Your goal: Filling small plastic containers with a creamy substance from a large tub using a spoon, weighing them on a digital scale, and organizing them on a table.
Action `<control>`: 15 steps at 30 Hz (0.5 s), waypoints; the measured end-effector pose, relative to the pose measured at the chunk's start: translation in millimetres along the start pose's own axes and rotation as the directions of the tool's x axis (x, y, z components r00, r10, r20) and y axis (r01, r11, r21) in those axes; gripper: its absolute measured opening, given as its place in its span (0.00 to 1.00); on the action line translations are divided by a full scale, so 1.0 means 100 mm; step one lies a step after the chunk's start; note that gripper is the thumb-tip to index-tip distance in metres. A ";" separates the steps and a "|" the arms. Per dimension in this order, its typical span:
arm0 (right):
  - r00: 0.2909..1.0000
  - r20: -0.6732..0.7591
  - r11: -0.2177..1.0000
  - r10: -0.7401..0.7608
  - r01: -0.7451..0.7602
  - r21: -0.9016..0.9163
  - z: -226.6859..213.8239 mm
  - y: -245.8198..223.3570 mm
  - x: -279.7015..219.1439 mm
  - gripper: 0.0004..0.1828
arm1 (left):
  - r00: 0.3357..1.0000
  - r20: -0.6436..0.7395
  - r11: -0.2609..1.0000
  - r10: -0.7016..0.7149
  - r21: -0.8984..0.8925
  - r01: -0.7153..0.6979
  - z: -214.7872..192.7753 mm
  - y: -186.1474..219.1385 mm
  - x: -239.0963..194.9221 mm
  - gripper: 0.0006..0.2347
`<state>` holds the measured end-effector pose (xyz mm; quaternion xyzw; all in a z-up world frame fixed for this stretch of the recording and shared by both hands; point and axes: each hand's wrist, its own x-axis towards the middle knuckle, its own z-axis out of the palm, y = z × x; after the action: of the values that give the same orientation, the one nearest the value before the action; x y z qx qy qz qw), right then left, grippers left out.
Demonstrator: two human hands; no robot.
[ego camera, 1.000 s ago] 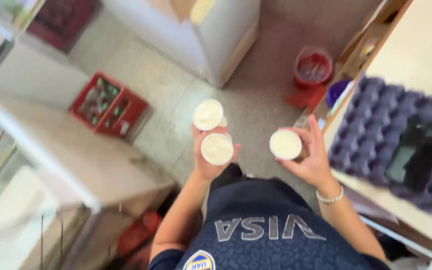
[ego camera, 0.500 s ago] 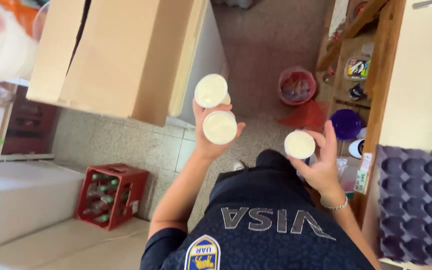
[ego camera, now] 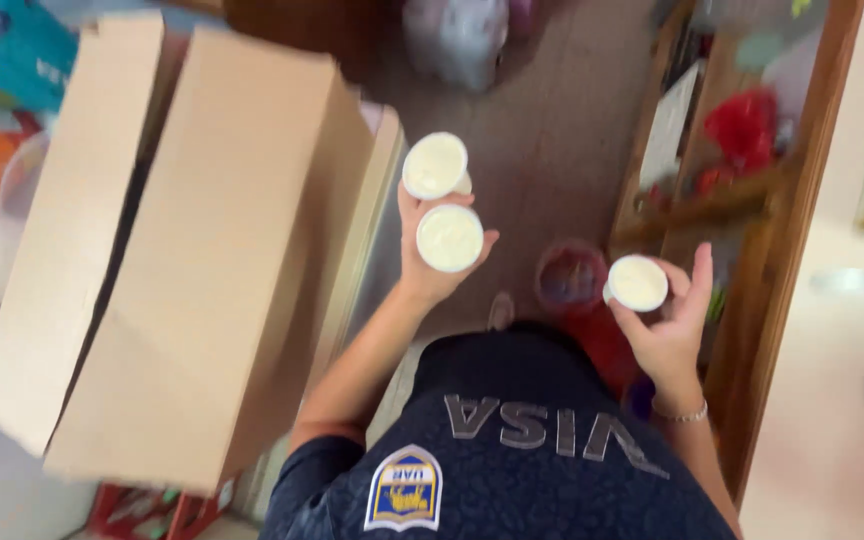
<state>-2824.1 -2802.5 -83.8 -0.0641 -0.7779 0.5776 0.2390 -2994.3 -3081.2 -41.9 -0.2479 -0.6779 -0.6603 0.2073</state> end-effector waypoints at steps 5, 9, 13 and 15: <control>0.992 0.097 0.997 -0.074 0.077 -0.021 0.23 0.12 1.35 0.69 | 0.994 -0.108 0.997 -0.001 0.081 0.010 0.20 -0.52 0.80 0.19; 0.968 0.182 0.981 -0.176 0.187 -0.050 0.65 0.24 2.33 0.71 | 0.971 -0.240 0.988 0.010 0.153 0.028 0.22 -1.21 1.21 0.22; 0.943 0.272 0.979 -0.193 0.203 -0.009 1.14 0.52 3.16 0.68 | 0.930 -0.367 0.971 -0.012 0.219 0.099 0.30 -1.67 1.58 0.20; 0.927 0.299 0.974 -0.226 0.217 0.064 1.44 0.55 3.57 0.70 | 0.896 -0.443 0.974 -0.020 0.192 0.117 0.30 -1.86 1.82 0.24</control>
<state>-3211.1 -2775.3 -60.0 0.1173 -0.7990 0.5613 0.1808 -3250.4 -3040.8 -80.3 -0.0452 -0.6890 -0.6294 0.3565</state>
